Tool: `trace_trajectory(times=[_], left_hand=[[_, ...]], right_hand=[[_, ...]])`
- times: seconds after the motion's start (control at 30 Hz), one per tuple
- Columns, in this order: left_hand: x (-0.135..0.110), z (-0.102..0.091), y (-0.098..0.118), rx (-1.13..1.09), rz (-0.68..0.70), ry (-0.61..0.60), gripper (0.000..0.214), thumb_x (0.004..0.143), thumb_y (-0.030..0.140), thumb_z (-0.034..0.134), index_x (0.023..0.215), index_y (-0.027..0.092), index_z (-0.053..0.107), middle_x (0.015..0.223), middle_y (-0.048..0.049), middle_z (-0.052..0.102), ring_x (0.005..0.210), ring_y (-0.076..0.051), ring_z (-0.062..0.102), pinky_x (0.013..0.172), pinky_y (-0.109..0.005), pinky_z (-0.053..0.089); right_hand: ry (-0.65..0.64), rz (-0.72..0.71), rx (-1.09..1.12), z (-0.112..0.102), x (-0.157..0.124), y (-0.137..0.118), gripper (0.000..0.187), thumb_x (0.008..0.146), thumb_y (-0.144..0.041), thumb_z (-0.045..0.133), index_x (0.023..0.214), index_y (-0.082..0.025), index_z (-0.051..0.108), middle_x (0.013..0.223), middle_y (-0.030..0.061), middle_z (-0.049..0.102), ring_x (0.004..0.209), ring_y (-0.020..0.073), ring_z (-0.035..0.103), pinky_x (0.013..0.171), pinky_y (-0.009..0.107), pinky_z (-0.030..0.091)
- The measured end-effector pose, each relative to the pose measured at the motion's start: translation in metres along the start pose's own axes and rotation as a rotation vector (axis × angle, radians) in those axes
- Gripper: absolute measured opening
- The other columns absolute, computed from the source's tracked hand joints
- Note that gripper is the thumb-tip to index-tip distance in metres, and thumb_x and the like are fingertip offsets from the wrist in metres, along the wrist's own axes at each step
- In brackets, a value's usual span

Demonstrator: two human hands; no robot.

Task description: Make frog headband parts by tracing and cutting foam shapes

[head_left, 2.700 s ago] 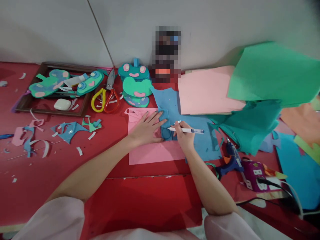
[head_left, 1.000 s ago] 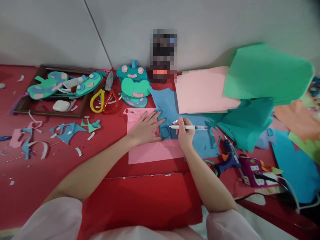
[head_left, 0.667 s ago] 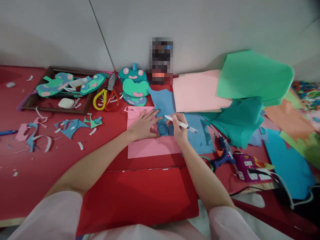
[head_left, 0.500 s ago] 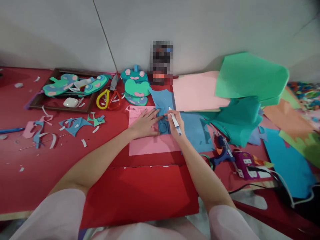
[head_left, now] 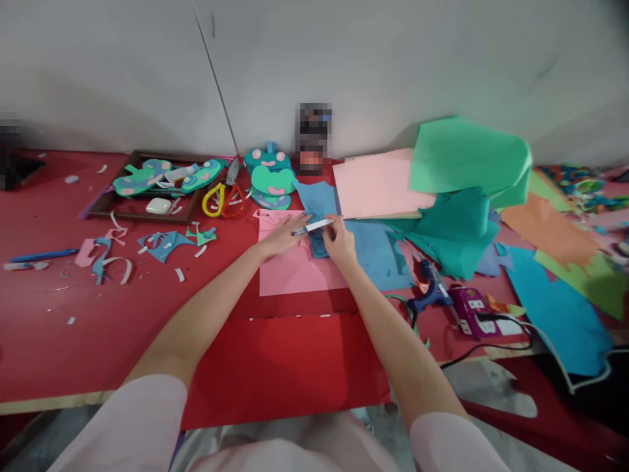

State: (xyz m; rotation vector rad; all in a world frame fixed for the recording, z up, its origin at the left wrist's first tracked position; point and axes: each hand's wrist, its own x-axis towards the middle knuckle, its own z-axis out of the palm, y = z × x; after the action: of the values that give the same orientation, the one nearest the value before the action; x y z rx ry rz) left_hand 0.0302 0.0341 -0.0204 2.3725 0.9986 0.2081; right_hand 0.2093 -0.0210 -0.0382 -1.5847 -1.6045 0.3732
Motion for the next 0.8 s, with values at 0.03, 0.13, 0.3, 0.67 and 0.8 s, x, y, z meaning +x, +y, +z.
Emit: trace_trajectory(times=[0.03, 0.13, 0.3, 0.67, 0.8], left_hand=[[0.001, -0.001, -0.001, -0.01, 0.01, -0.007, 0.051, 0.093, 0.037, 0.034, 0.141, 0.02, 0.038, 0.156, -0.0072, 0.027, 0.145, -0.015, 0.019, 0.119, -0.042, 0.011], [0.001, 0.0, -0.003, -0.007, 0.055, -0.006, 0.04, 0.088, 0.03, 0.044, 0.126, 0.023, 0.054, 0.156, -0.0051, 0.028, 0.146, -0.016, 0.02, 0.119, -0.044, 0.011], [0.0, 0.004, -0.005, 0.006, 0.032, 0.011, 0.046, 0.088, 0.016, 0.033, 0.129, 0.024, 0.052, 0.153, -0.0021, 0.035, 0.144, -0.012, 0.024, 0.119, -0.044, 0.014], [-0.011, -0.023, 0.013, -0.371, -0.047, 0.04, 0.043, 0.095, 0.041, 0.031, 0.117, 0.018, 0.06, 0.118, -0.0067, 0.066, 0.105, -0.016, 0.062, 0.091, -0.028, 0.047], [-0.013, -0.021, 0.022, -0.297, -0.052, -0.033, 0.036, 0.09, 0.041, 0.044, 0.111, 0.018, 0.062, 0.094, -0.0048, 0.069, 0.079, -0.017, 0.062, 0.071, -0.028, 0.047]], right_hand=[[0.006, 0.015, -0.012, 0.001, 0.0, 0.0, 0.026, 0.083, -0.02, 0.046, 0.107, -0.019, 0.055, 0.082, 0.0061, 0.071, 0.07, 0.019, 0.066, 0.068, 0.031, 0.05], [0.032, 0.058, -0.007, 0.004, 0.001, -0.002, 0.019, 0.083, -0.021, 0.048, 0.1, -0.02, 0.055, 0.082, 0.0058, 0.072, 0.068, 0.0194, 0.066, 0.068, 0.031, 0.049], [0.154, 0.203, 0.054, 0.013, -0.002, -0.01, 0.017, 0.083, -0.022, 0.049, 0.1, -0.021, 0.053, 0.082, 0.0064, 0.072, 0.074, 0.0216, 0.067, 0.07, 0.033, 0.049], [0.035, 0.161, -0.015, 0.006, 0.0, -0.022, 0.016, 0.082, -0.021, 0.051, 0.096, -0.022, 0.057, 0.077, 0.007, 0.07, 0.067, 0.0233, 0.066, 0.064, 0.034, 0.049], [0.041, 0.133, -0.05, 0.006, -0.001, -0.024, 0.017, 0.083, -0.021, 0.049, 0.097, -0.022, 0.06, 0.077, 0.0074, 0.071, 0.067, 0.0234, 0.065, 0.063, 0.034, 0.048]])
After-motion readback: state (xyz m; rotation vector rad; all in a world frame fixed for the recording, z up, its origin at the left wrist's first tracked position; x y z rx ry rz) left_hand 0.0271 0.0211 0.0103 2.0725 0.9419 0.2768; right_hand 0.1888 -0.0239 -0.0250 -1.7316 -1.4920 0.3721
